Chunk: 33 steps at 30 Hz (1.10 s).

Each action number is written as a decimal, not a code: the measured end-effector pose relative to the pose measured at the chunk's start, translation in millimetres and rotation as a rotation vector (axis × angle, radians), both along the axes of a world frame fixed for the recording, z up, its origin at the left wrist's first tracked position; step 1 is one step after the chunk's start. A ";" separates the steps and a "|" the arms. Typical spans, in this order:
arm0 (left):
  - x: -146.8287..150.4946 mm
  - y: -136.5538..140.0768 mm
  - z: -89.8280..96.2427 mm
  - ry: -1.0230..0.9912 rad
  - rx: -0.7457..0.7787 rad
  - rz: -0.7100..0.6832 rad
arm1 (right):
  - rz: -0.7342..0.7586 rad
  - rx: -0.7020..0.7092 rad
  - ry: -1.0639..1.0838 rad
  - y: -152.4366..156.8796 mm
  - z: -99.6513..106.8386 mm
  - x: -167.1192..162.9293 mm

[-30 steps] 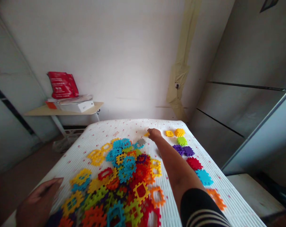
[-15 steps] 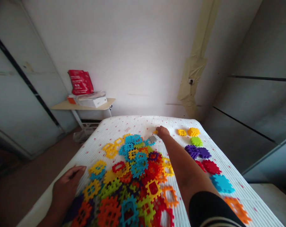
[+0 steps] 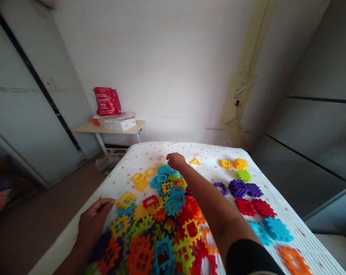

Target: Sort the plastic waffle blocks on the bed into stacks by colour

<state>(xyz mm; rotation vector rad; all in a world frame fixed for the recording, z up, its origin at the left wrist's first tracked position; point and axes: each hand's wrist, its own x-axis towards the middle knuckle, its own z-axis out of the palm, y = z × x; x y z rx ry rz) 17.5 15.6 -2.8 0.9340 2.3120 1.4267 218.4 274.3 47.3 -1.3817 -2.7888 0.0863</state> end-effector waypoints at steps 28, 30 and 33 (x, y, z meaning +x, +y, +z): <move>-1.5 0.7 -4.2 0.002 -0.037 -0.089 | 0.164 0.058 -0.112 -8.8 -25.2 -50.4; -2.1 1.3 -3.5 -0.005 -0.077 -0.073 | 0.169 0.078 -0.122 -11.3 -21.8 -52.6; -3.3 1.4 -2.0 -0.014 -0.101 -0.076 | 0.163 0.104 -0.113 -11.4 -11.7 -49.7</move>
